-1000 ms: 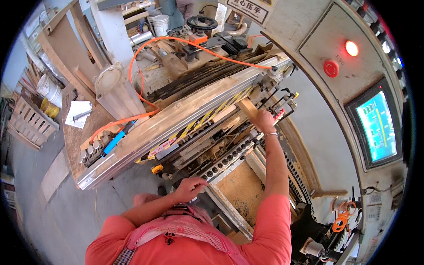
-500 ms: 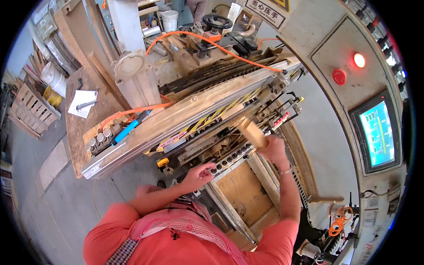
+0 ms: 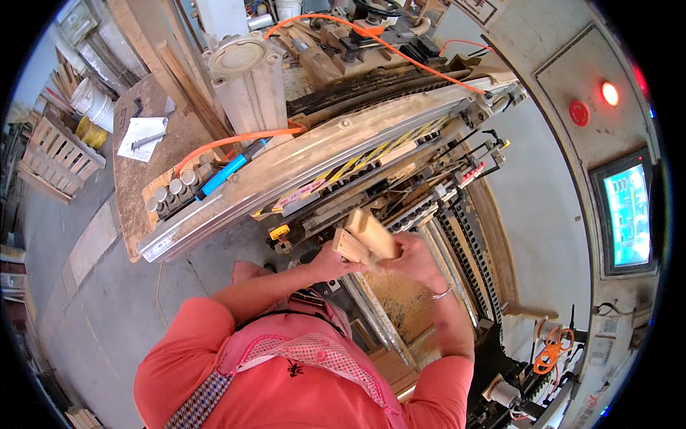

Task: The person operates a woodworking machine to process small wooden blocks. They repeatedly pick up blocks from a nearby stack, feed them into the machine's mechanism, and then place the processed blocks onto a growing pile on the table.

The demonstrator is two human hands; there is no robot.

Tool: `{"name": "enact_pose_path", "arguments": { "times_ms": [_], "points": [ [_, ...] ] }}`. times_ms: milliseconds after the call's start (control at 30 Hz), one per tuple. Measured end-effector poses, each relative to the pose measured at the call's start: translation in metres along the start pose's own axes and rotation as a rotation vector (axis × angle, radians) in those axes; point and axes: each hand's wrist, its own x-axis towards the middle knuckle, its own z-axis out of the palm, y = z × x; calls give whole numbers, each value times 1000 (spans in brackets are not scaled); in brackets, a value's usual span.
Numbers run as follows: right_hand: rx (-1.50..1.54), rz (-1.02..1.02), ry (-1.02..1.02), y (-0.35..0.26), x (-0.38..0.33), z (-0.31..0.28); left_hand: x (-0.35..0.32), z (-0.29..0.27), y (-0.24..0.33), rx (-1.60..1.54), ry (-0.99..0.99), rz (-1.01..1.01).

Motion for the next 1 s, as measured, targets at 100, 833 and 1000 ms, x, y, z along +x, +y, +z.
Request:
{"name": "enact_pose_path", "arguments": {
  "times_ms": [100, 833, 1000],
  "points": [
    [-177, 92, 141, 37, 15, -35, 0, 0, 16, 160, -54, 39],
    [-822, 377, 210, 168, 156, -92, 1, -1, 22, 238, -75, -86],
    [-797, 373, 329, 185, 153, -95, 2, 1, 12, 182, -101, -12]
  ]
}}
